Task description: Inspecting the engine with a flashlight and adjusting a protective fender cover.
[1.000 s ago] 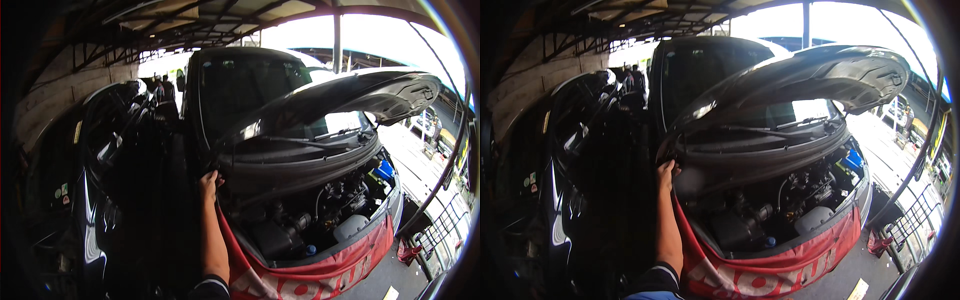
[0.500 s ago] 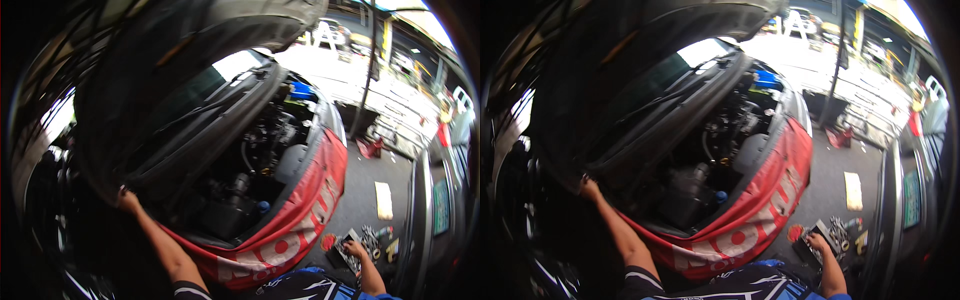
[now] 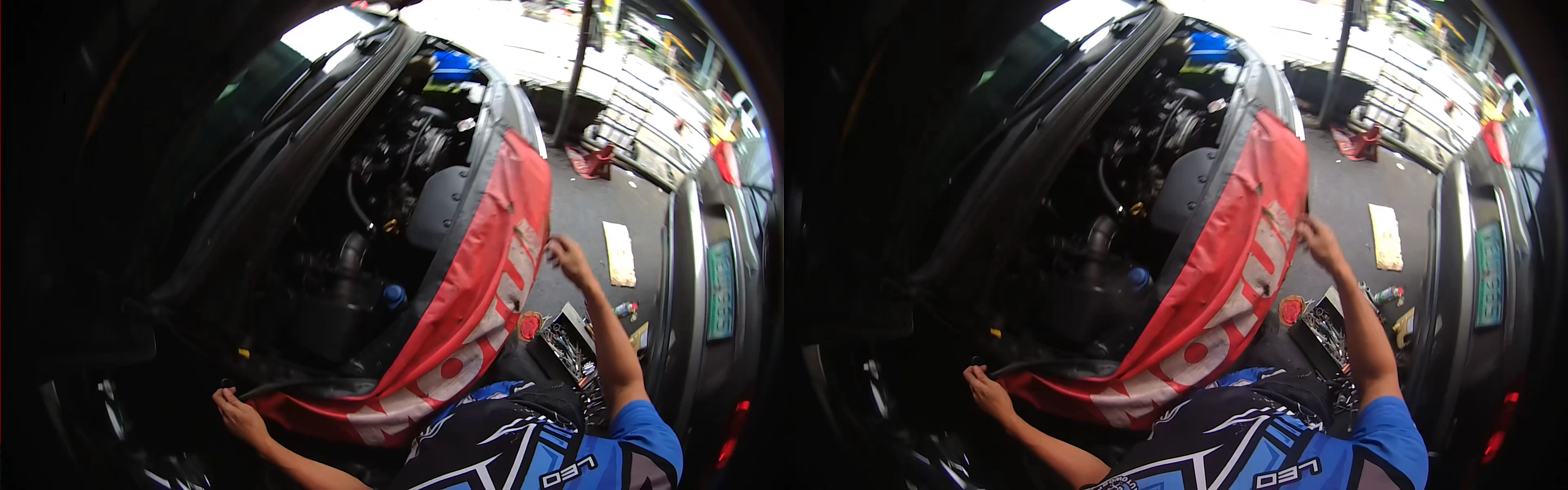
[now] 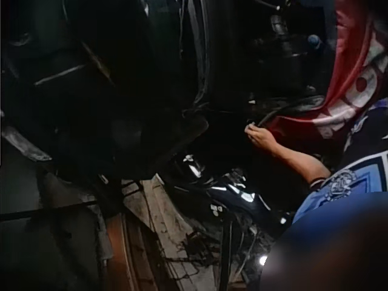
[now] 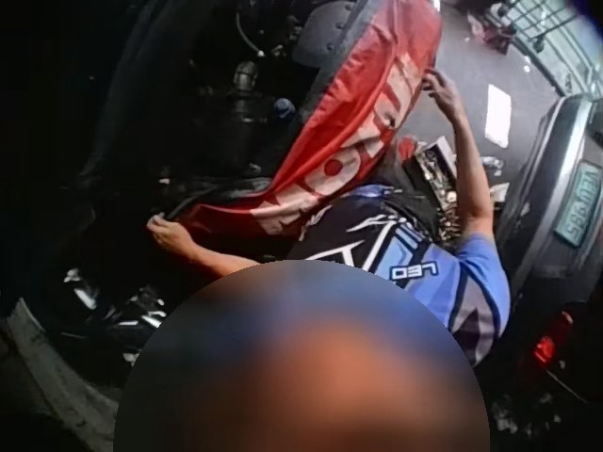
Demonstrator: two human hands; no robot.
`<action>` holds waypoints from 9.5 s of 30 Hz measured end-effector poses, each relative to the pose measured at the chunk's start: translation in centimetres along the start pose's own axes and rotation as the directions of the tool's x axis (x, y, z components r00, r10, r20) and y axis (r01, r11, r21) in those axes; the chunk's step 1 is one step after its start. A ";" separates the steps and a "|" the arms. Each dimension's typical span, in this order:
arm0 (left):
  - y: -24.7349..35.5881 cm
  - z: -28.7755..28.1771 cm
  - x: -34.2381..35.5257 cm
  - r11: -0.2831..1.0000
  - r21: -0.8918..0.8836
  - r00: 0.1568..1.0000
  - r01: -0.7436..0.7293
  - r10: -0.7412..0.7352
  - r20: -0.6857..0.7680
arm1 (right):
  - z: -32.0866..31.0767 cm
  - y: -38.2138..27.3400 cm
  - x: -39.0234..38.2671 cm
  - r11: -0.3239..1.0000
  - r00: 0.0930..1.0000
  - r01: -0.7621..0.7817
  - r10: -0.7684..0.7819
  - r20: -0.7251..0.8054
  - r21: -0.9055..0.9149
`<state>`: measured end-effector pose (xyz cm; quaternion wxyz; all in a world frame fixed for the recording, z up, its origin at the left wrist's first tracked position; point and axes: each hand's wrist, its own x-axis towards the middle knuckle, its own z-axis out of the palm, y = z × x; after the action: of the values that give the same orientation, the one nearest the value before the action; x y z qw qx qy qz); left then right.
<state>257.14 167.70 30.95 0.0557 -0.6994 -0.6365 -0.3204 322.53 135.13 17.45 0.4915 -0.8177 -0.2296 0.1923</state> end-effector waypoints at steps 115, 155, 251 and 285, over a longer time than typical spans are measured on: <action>57.8 8.2 -25.7 0.093 -0.166 0.092 0.982 0.531 0.842 | -30.4 11.2 16.9 0.996 0.914 -0.012 0.046 -0.402 0.085; 143.6 60.3 6.0 0.105 -0.353 0.202 0.930 0.656 0.727 | -51.5 7.1 120.0 0.991 0.929 0.135 -0.117 0.352 -0.025; 151.7 204.5 167.8 0.006 -0.692 0.245 0.722 -0.937 0.248 | 90.1 -76.1 313.0 0.642 -0.003 0.761 -0.133 0.991 0.088; 200.9 212.7 141.5 -0.467 -0.354 -0.585 0.810 -0.669 -0.458 | 91.8 -73.4 275.3 0.195 -0.935 -0.268 0.183 -0.304 0.943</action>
<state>521.21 355.05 2.97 0.0179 0.3287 -0.8960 -0.2979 485.16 386.42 17.82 0.1151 -0.4498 0.8417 -0.2758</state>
